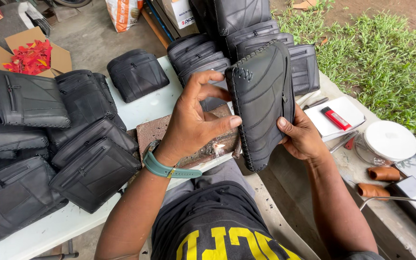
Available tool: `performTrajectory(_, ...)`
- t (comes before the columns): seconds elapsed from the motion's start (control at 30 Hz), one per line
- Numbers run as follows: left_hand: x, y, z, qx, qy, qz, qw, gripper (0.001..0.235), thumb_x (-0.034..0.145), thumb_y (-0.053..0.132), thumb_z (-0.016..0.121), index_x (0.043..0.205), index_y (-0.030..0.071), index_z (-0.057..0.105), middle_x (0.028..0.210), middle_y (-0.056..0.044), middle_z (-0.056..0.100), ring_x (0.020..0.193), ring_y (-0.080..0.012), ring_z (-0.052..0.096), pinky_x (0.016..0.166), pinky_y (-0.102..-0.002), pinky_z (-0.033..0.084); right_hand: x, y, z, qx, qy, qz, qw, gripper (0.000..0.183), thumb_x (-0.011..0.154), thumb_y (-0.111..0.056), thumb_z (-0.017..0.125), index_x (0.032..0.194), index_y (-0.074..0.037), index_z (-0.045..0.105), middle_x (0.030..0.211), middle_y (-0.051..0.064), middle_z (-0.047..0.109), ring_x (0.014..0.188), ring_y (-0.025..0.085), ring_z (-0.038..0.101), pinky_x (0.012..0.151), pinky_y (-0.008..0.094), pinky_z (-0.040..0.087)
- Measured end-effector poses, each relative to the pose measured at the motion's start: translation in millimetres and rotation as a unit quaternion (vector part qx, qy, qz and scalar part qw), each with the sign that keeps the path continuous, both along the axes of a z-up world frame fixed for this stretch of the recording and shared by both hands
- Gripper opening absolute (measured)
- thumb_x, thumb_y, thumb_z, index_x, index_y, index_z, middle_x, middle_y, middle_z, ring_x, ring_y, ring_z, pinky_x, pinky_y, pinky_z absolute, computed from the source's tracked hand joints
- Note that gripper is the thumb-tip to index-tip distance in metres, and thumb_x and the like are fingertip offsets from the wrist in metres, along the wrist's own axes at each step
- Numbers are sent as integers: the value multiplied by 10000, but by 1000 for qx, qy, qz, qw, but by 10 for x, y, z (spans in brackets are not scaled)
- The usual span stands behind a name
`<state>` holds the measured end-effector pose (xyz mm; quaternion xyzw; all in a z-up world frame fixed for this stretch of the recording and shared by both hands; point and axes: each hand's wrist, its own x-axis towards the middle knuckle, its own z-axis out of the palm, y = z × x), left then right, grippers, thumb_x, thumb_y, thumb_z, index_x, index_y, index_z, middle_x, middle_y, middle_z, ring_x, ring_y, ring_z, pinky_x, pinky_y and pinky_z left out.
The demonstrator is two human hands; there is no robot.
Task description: The person inspects a black leather pouch, uses a lighter to heat the stitching, and presses the seam to seal it. They repeat this process on multiple pouches, handling each one individually and placing them aside after treatment.
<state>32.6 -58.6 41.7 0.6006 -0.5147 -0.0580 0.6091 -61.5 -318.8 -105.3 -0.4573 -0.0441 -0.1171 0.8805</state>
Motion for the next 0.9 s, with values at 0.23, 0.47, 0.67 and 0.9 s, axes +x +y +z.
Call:
performTrajectory(0.23, -3, 0, 68, -16, 53, -18, 998, 546, 973, 161, 772, 1399, 37, 453, 1219, -123, 642, 1175, -170, 661, 888, -291, 673, 20, -97, -86, -108, -32, -64, 992, 579, 996, -179, 651, 1522, -64, 440, 1211, 78, 679, 902, 174, 721, 692, 353, 631)
performTrajectory(0.47, 106, -68, 76, 22, -214, 92, 972, 689, 904, 213, 795, 1457, -28, 461, 1371, -237, 609, 1271, -271, 594, 1066, -393, 480, -154, -253, 144, -341, -39, -204, 917, 586, 1066, -160, 696, 1577, 9, 464, 1373, 155, 629, 1175, 200, 617, 987, 370, 505)
performTrajectory(0.67, 321, -270, -83, -110, 184, 21, 977, 494, 998, 108, 709, 1446, -27, 550, 1354, -150, 638, 1226, -216, 629, 1101, -356, 524, -441, -25, 653, 72, -183, -73, 978, 1094, 816, -268, 899, 1632, -7, 220, 1579, 180, 453, 1387, 275, 566, 1173, 431, 449)
performTrajectory(0.9, 414, -163, -227, -120, 234, -20, 964, 504, 1038, 155, 685, 1483, -5, 512, 1398, -131, 617, 1277, -209, 614, 1161, -396, 502, -591, 222, 795, -102, -240, -120, 958, 1307, 723, -169, 1035, 1634, -46, 106, 1655, 79, 410, 1491, 138, 547, 1270, 327, 457)
